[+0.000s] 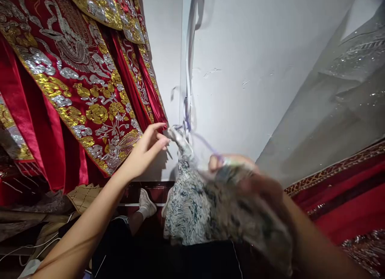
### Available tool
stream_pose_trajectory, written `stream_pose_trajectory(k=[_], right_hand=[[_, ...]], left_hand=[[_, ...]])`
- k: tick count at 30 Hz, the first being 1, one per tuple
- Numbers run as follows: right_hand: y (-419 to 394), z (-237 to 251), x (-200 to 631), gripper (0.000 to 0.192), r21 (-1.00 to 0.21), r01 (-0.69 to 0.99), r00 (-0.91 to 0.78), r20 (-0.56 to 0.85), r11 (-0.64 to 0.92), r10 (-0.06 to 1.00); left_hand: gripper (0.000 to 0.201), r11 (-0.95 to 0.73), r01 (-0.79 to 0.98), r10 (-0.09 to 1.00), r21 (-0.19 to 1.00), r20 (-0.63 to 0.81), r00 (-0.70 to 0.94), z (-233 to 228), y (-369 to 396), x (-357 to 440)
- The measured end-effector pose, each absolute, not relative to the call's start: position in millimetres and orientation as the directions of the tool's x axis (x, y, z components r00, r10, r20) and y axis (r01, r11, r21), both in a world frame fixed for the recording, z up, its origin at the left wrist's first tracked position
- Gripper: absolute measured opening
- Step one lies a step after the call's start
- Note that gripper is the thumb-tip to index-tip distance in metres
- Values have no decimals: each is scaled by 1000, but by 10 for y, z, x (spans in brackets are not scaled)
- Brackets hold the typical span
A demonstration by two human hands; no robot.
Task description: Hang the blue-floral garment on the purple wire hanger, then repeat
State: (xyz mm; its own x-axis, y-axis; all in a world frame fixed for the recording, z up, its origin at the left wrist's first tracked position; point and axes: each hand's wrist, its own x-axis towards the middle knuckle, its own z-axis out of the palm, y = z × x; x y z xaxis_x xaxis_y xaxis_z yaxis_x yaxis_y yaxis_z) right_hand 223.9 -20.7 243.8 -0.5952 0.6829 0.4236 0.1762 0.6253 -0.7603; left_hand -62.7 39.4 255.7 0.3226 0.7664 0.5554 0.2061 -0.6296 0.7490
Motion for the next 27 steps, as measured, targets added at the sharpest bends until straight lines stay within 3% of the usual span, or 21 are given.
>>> stream_pose_trajectory(k=[3, 6, 8, 9, 11, 13, 14, 19, 23, 25, 27], right_hand=[[-359, 2262, 1901, 31, -739, 148, -741, 358, 658, 568], [-242, 2079, 1692, 18, -499, 283, -706, 470, 819, 530], [-31, 1990, 1714, 12, -390, 397, -592, 582, 831, 557], [84, 1958, 1768, 22, -379, 463, -515, 620, 801, 591], [277, 1909, 1911, 63, -374, 582, -417, 625, 722, 660], [364, 1866, 2011, 97, -334, 630, -461, 565, 701, 684], [361, 1846, 2020, 104, -307, 626, -507, 538, 717, 673], [79, 1866, 1735, 94, -146, 525, -650, 567, 839, 506], [14, 2047, 1692, 85, -135, 323, -709, 622, 937, 333], [98, 2114, 1821, 86, -137, 404, -650, 653, 905, 389], [212, 2124, 1979, 71, -178, 538, -576, 637, 824, 513]], left_hand=[[33, -550, 234, 775, 802, 385, 502, 2592, 115, -466], [45, -512, 359, 802, 780, 285, 524, 2503, -68, -406], [51, -494, 370, 816, 787, 273, 509, 2439, -124, -454], [52, -486, 357, 820, 798, 275, 501, 2421, -137, -501], [54, -471, 312, 821, 825, 280, 498, 2420, -145, -614], [56, -457, 247, 808, 854, 283, 517, 2441, -136, -711], [57, -448, 211, 801, 869, 285, 527, 2449, -125, -739], [59, -400, 110, 801, 910, 289, 525, 2402, -20, -680], [59, -421, 96, 788, 902, 312, 531, 2383, 37, -629], [60, -416, 62, 774, 907, 317, 548, 2400, 38, -651], [55, -386, 16, 764, 922, 310, 566, 2417, 38, -677]])
